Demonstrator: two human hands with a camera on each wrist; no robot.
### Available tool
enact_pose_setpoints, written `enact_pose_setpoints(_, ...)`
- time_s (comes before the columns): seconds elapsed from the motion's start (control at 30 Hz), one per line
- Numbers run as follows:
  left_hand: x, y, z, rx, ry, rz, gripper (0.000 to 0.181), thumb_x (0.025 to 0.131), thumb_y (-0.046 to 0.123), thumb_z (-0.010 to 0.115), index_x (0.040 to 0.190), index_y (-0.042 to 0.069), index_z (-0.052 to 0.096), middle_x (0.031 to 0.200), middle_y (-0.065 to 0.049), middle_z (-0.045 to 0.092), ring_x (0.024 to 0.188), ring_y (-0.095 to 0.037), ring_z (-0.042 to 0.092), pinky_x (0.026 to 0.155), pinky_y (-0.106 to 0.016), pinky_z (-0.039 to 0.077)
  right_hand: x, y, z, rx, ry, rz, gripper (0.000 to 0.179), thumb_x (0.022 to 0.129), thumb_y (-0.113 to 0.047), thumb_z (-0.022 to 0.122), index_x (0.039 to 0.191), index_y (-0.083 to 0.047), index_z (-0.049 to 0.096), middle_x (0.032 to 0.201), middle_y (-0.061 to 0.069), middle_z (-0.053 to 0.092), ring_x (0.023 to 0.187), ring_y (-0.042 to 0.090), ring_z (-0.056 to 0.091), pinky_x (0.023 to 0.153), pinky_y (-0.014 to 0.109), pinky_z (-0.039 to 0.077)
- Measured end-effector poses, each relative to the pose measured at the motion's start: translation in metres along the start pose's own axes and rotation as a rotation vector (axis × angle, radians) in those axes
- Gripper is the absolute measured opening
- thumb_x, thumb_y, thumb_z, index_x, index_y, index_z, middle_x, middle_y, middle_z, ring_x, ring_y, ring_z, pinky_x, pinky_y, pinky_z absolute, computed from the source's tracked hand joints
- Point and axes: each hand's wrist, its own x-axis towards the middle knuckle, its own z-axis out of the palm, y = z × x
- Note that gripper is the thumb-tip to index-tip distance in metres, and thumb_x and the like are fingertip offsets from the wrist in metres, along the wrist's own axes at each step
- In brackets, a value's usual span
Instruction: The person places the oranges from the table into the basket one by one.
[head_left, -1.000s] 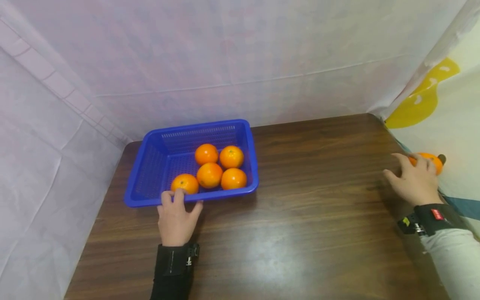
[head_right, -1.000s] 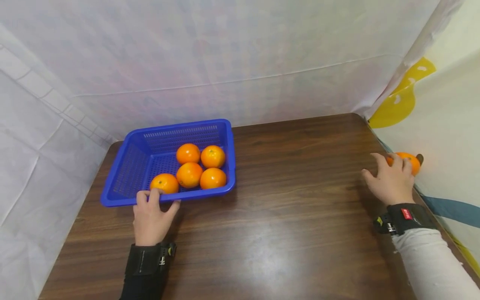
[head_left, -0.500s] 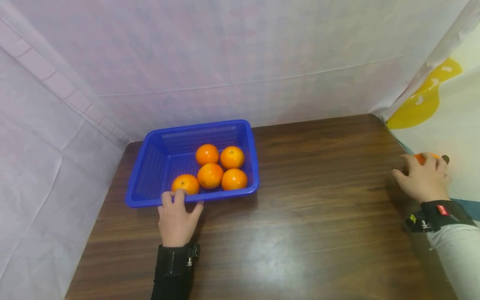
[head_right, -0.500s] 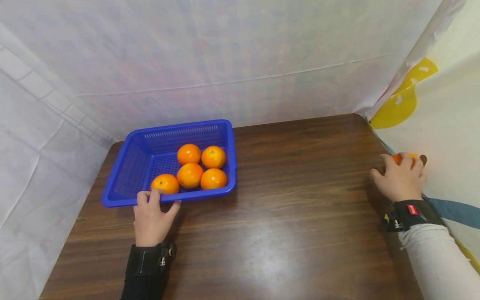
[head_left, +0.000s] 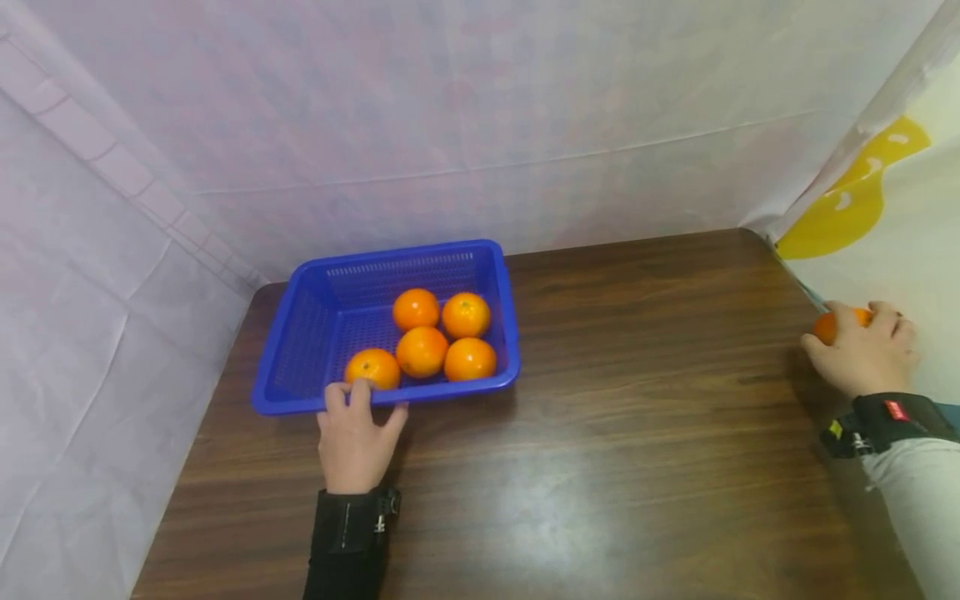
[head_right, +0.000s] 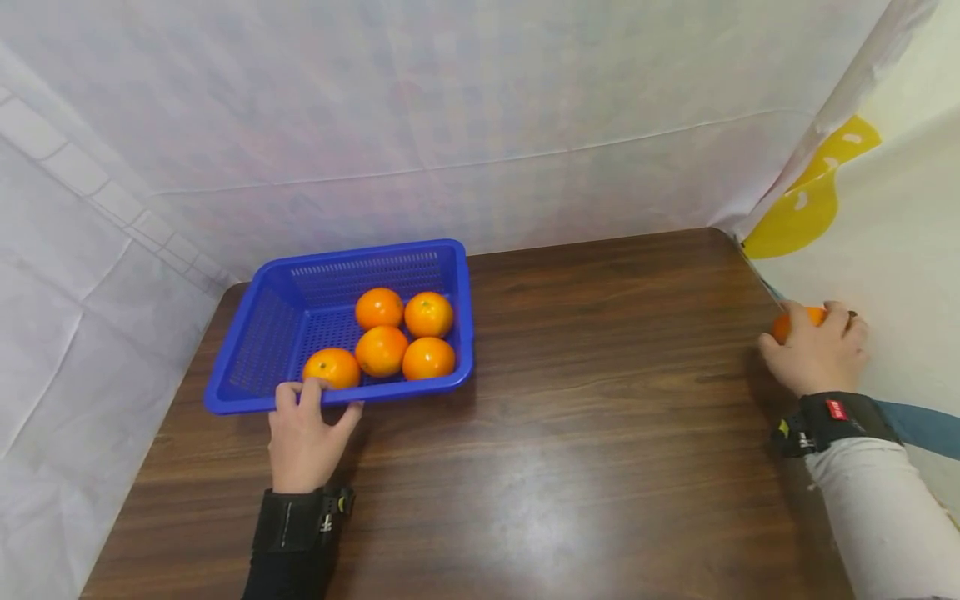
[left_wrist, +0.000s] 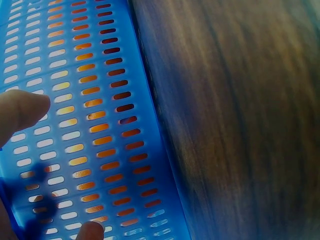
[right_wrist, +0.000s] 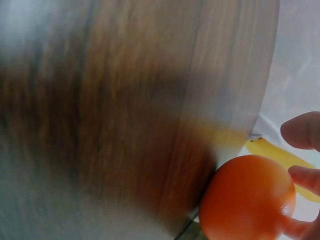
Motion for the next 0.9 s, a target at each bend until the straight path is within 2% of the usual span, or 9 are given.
enact_pose_setpoints(0.33,0.000,0.000,0.002,0.007,0.012,0.000,0.048,0.082,0.039,0.082,0.108,0.011,0.053,0.116,-0.017,0.045,0.090,-0.042,0.052,0.061,-0.048,0.047,0.013,0.015,0.002,-0.034,-0.049,-0.042,0.065,0.098,-0.037,0.049,0.145,0.003,0.028,0.148,0.050,0.001,0.124,0.077,0.010,0.097,0.078,0.017)
enact_pose_setpoints(0.67,0.000,-0.002,0.003,-0.005,0.017,0.015,0.048,0.080,0.036,0.083,0.109,0.010,0.054,0.116,-0.018,0.045,0.090,-0.042,0.052,0.060,-0.049,0.047,0.017,0.011,0.007,-0.062,0.009,-0.054,0.052,0.096,-0.022,0.052,0.134,0.008,0.033,0.134,0.056,0.013,0.123,0.074,0.013,0.095,0.074,0.014)
enact_pose_setpoints(0.9,0.001,-0.003,0.004,-0.004,0.030,0.019,0.049,0.079,0.037,0.084,0.109,0.011,0.054,0.115,-0.018,0.045,0.088,-0.041,0.052,0.059,-0.047,0.046,0.021,0.014,0.010,-0.066,0.000,-0.024,0.052,0.096,-0.022,0.054,0.135,0.007,0.034,0.134,0.055,0.011,0.118,0.077,0.014,0.091,0.075,0.017)
